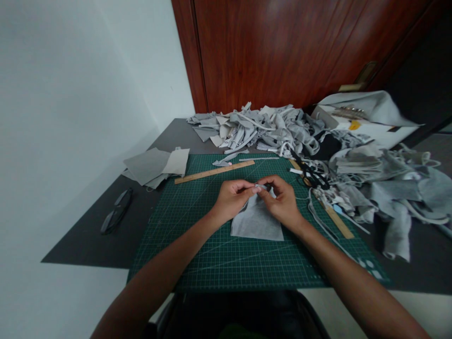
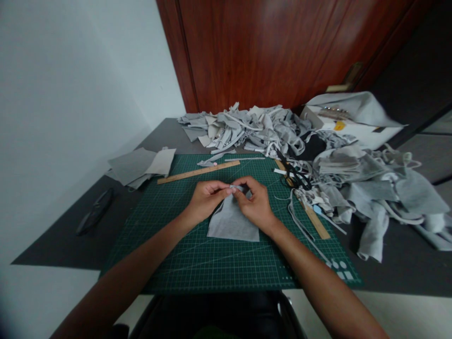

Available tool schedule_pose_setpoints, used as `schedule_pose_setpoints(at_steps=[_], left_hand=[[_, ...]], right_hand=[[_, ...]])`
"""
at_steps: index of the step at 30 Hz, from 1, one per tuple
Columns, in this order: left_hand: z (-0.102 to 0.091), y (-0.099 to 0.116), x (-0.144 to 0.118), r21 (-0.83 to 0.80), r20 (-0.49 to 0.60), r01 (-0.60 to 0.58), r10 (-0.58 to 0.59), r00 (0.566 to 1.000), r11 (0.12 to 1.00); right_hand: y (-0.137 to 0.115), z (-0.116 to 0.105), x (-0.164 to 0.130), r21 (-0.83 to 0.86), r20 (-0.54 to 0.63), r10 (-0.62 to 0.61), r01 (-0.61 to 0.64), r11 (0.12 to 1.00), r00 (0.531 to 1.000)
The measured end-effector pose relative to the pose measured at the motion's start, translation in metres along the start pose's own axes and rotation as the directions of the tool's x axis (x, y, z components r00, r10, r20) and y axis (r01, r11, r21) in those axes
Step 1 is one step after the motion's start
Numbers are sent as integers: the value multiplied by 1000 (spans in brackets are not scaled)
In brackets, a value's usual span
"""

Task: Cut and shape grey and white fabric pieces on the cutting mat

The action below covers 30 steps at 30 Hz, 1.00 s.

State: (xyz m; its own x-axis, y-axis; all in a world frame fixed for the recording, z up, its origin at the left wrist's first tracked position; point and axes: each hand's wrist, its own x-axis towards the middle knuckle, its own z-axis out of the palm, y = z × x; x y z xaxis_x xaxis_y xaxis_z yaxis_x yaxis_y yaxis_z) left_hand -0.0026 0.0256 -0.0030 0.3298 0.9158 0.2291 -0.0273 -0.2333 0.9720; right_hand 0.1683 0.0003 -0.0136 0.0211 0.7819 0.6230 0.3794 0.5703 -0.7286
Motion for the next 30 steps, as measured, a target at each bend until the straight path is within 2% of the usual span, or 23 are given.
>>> schedule_pose_setpoints(at_steps=[7, 13, 17, 21, 23, 26, 30], left_hand=[[0, -2, 2, -60, -33, 26, -28, 999, 998], [-1, -2, 4, -75, -40, 24, -27, 999, 997], [-4, -1, 4, -42, -20, 4, -5, 1000, 999], [-7, -2, 3, 107, 203, 20, -42, 978, 994], [-8, -6, 3, 228, 252, 32, -90, 964, 973], [-10, -12, 4, 255, 149, 79, -120, 982, 964], [-12, -14, 10, -14, 6, 50, -50, 999, 999]], right_hand=[[1, -2, 1, -115, 71, -178, 185, 976, 981], [3, -8, 4, -129, 170, -123, 146, 981, 978], [1, -10, 6, -127, 211, -159, 188, 974, 965], [-1, -15, 9, -186, 53, -115, 123, 975, 992], [0, -21, 12, -187, -60, -67, 55, 981, 996], [4, -33, 19, -114, -247, -1, -28, 993, 969], [9, -48, 27, -56, -460, 15, -46, 997, 888]])
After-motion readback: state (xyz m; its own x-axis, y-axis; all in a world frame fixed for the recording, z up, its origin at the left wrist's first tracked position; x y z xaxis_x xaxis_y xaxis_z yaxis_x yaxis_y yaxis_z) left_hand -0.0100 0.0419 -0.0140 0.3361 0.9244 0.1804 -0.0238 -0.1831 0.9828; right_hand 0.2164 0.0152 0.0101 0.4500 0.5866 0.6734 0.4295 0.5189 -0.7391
